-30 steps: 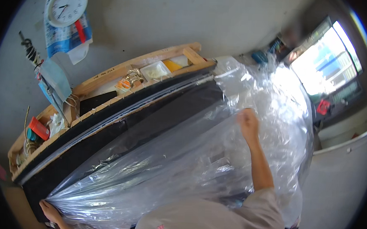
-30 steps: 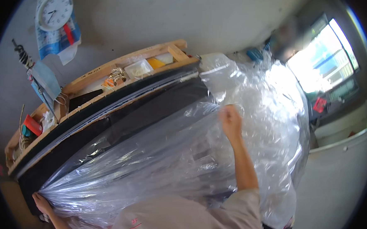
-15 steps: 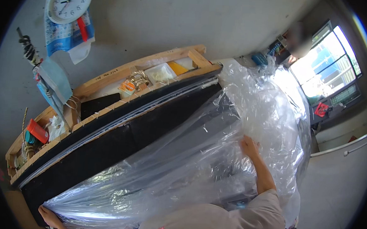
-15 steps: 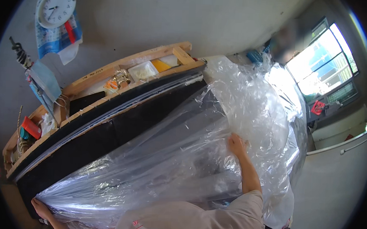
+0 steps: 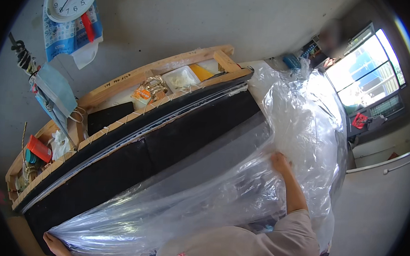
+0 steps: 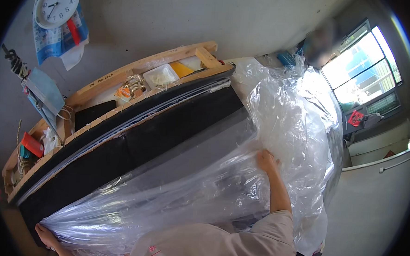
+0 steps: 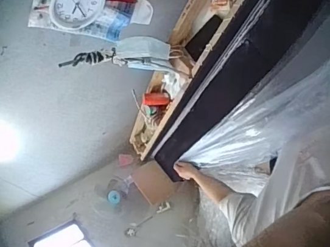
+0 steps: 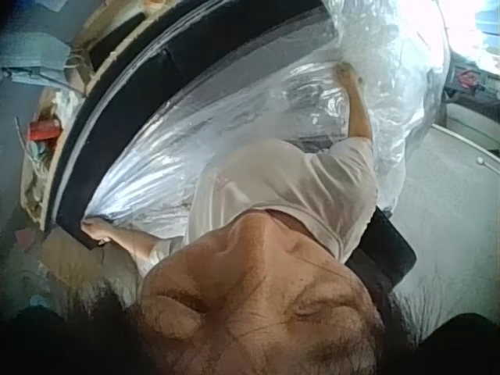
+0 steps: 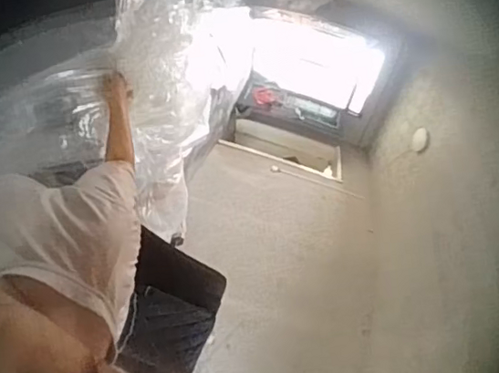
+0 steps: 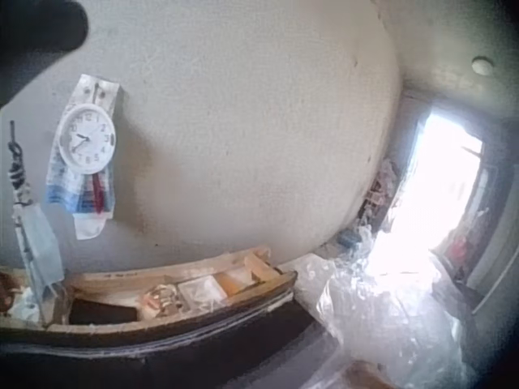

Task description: The person wraps a long black object in plastic bubble wrap by hand.

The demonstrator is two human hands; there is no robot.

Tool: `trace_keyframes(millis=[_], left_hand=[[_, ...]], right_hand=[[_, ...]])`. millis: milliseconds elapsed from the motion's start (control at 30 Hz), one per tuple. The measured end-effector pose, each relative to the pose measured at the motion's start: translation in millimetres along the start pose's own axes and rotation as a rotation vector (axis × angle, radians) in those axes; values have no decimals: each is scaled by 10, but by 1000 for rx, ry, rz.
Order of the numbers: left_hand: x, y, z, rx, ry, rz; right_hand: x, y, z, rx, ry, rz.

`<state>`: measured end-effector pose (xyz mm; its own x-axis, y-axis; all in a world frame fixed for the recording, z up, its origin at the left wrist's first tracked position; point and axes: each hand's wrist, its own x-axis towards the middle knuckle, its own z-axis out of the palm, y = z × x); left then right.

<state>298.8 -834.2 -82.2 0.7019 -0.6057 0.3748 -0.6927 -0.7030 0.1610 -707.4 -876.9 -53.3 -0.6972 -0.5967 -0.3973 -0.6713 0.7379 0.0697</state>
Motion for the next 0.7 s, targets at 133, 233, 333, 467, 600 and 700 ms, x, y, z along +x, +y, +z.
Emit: trace_keyframes(millis=[133, 233, 333, 467, 600, 700], left_hand=[[74, 300, -150, 22, -79, -6], [242, -528, -56, 34, -41, 0], [478, -715, 3, -573, -118, -240], [160, -766, -581, -396, 200, -229], [-518, -415, -841, -58, 374, -168], [-961, -460, -921, -111, 351, -77]], right_hand=[[-62, -468, -96, 487, 700, -550], [-330, -1542, -551, 152, 496, -890], [-140, -1420, -464, 117, 731, -805], [-508, -1433, -404, -20, 605, -940], [-315, -1691, -596, 112, 529, -924], [-271, -2031, -599, 243, 841, -940]])
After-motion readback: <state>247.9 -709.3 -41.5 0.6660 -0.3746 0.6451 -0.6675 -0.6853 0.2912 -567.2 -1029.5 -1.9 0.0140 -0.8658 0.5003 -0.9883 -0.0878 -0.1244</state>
